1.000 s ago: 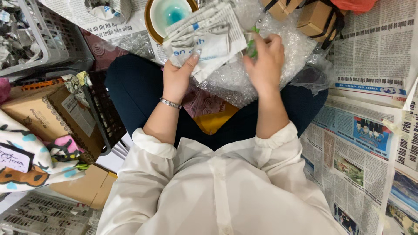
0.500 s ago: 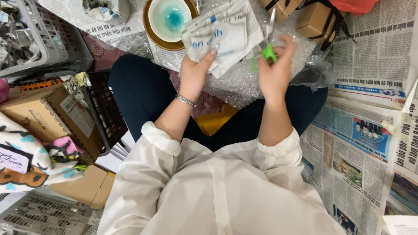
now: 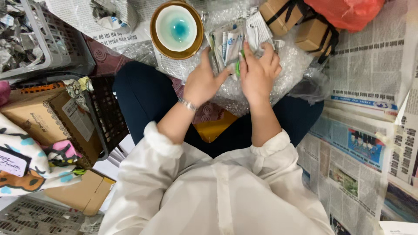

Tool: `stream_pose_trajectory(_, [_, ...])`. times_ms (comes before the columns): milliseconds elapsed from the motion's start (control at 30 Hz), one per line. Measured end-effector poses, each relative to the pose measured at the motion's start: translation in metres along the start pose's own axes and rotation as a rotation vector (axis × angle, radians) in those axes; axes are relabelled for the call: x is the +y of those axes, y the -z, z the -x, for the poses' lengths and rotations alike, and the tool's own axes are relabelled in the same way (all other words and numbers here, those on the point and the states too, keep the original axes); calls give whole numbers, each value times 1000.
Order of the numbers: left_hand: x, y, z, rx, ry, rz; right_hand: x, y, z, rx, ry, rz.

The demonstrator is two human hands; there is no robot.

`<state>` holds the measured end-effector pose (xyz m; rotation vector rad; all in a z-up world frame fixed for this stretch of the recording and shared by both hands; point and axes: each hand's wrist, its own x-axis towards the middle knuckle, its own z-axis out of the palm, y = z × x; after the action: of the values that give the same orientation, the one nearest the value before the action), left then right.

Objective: The person sits cross-legged on the floor and repeatedly folds newspaper sheets into small bundles. They handle the sheets one at a time, folding them multiple times and stacking the finished bundles. A small bowl and green scissors are visible nearby.

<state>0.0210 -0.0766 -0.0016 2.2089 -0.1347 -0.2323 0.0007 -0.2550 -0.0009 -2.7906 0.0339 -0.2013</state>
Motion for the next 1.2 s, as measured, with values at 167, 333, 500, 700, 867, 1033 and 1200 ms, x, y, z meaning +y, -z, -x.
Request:
stream_pose_trajectory(167, [7, 59, 30, -16, 5, -15, -5, 6, -11, 2, 41, 31])
stream_pose_trajectory(333, [-8, 90, 23, 293, 21, -96, 3, 7, -16, -16, 13, -71])
stream_pose_trajectory(500, [-19, 86, 16, 337, 76, 36, -3, 18, -6, 64, 59, -113])
stream_pose_trajectory(700, [-22, 71, 10, 353, 139, -29, -14, -12, -23, -359, 100, 12])
stream_pose_trajectory(867, [-28, 76, 10, 532, -24, -285, -5, -15, -21, -384, 120, -29])
stream_pose_trajectory(1033, [-29, 71, 6, 462, -44, -386, -1, -4, -20, -408, 43, -33])
stream_pose_trajectory(1200, [-18, 48, 10, 345, -204, -429, 5, -14, -22, -336, 80, -89])
